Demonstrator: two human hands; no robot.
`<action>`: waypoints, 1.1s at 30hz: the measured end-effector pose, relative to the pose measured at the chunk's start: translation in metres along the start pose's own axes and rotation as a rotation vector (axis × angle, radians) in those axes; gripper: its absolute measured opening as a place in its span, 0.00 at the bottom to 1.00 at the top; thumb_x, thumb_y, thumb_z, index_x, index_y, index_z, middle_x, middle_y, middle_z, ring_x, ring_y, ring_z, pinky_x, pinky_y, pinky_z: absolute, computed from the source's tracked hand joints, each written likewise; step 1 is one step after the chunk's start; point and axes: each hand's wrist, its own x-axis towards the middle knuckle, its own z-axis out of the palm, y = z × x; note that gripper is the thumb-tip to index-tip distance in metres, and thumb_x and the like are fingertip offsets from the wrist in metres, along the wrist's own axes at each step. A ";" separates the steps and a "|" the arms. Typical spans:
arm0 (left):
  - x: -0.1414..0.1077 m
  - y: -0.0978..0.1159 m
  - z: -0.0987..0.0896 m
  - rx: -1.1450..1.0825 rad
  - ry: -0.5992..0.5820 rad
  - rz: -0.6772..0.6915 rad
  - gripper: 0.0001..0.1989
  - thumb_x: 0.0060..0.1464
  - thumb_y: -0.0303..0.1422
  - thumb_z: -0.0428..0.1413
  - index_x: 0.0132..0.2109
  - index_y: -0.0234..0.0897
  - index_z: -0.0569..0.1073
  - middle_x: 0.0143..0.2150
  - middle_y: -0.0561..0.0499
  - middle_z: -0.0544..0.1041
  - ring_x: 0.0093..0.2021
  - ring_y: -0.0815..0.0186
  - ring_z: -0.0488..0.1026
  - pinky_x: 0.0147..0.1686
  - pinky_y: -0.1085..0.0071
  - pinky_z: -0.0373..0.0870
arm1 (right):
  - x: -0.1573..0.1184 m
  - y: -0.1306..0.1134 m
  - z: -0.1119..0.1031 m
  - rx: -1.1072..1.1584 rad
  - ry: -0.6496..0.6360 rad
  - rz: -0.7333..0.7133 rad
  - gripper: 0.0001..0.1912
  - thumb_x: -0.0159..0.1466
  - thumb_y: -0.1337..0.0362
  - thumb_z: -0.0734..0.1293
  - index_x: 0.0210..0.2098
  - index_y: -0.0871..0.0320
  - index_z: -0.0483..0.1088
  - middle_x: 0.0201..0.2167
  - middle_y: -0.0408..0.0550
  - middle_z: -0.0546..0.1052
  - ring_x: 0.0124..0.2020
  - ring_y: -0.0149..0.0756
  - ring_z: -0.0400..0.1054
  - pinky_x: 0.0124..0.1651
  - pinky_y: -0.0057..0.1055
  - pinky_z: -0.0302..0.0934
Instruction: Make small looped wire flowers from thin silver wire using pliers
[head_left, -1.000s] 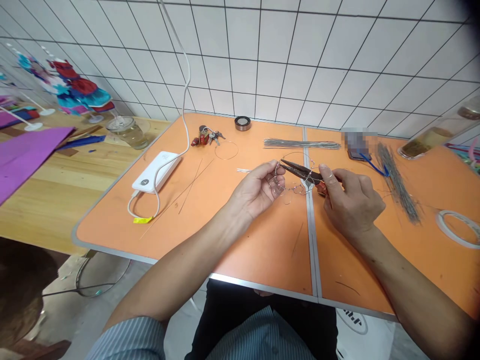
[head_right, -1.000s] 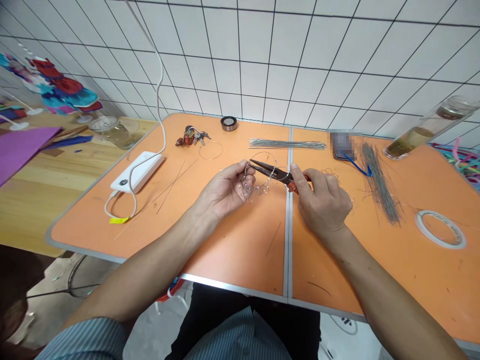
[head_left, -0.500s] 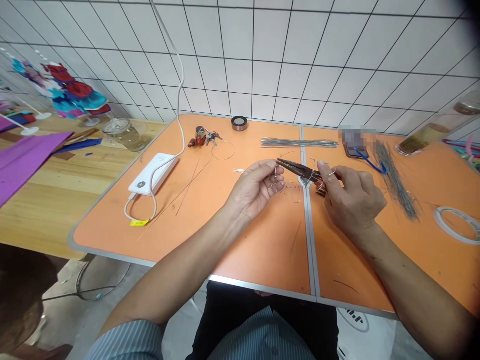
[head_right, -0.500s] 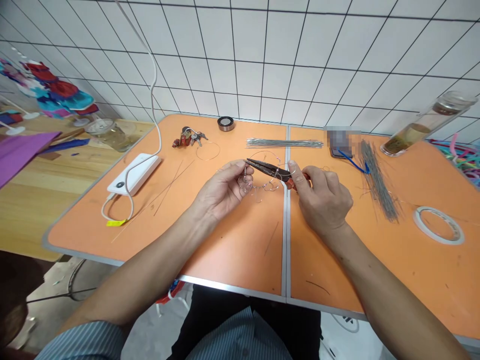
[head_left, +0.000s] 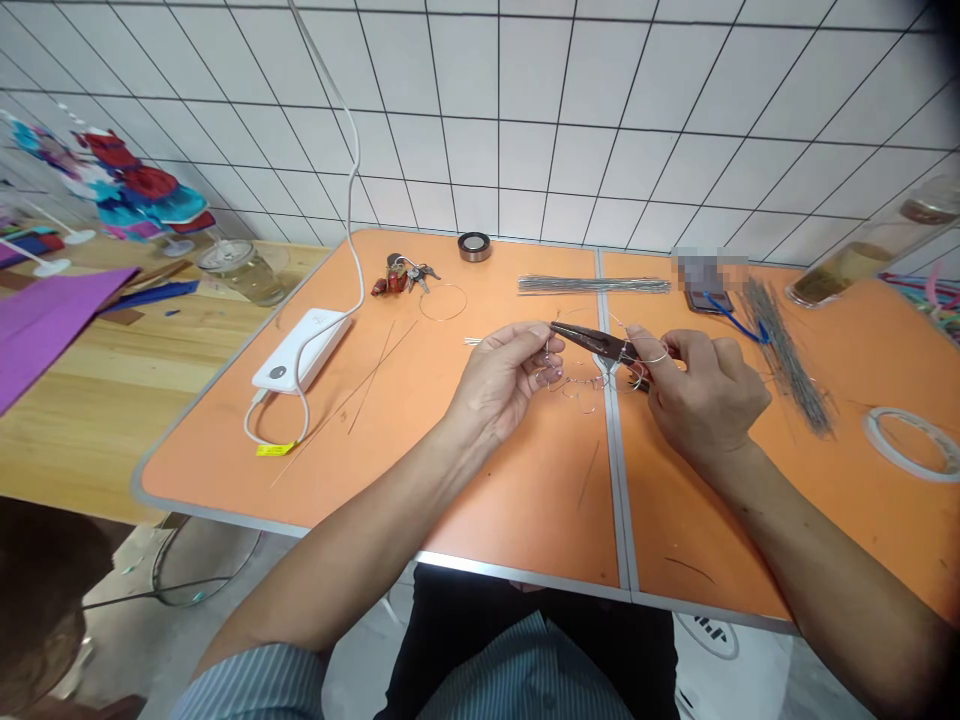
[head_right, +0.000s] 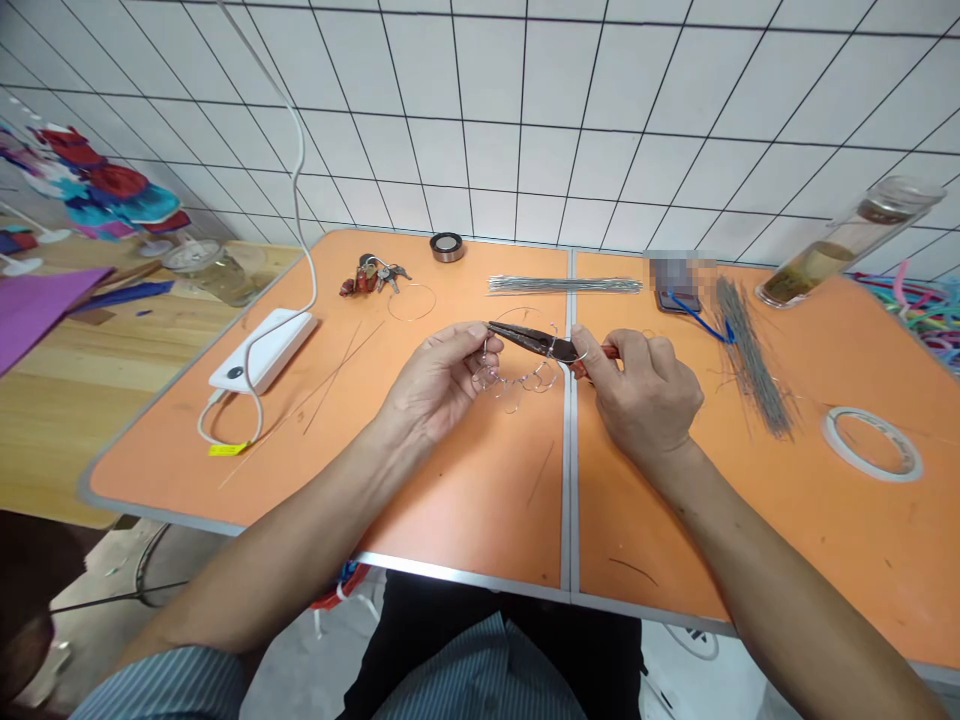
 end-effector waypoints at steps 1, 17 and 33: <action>0.000 0.000 0.000 0.002 0.006 -0.004 0.06 0.61 0.26 0.68 0.36 0.30 0.80 0.30 0.51 0.82 0.25 0.74 0.76 0.29 0.77 0.75 | 0.001 -0.001 0.000 0.016 -0.013 0.011 0.18 0.77 0.60 0.65 0.61 0.42 0.82 0.37 0.51 0.81 0.34 0.40 0.59 0.34 0.40 0.40; 0.001 -0.001 -0.003 0.055 -0.002 0.071 0.06 0.58 0.29 0.69 0.36 0.31 0.81 0.31 0.49 0.83 0.27 0.70 0.78 0.31 0.73 0.75 | -0.004 -0.001 0.005 -0.022 -0.023 -0.007 0.23 0.77 0.63 0.64 0.67 0.41 0.77 0.45 0.51 0.84 0.38 0.42 0.65 0.35 0.40 0.43; 0.002 -0.007 -0.006 0.127 -0.021 0.173 0.12 0.50 0.34 0.75 0.36 0.33 0.82 0.32 0.50 0.82 0.30 0.70 0.79 0.29 0.76 0.76 | 0.001 0.001 0.007 0.000 0.077 -0.067 0.21 0.75 0.66 0.67 0.62 0.37 0.78 0.39 0.46 0.82 0.44 0.43 0.69 0.51 0.45 0.51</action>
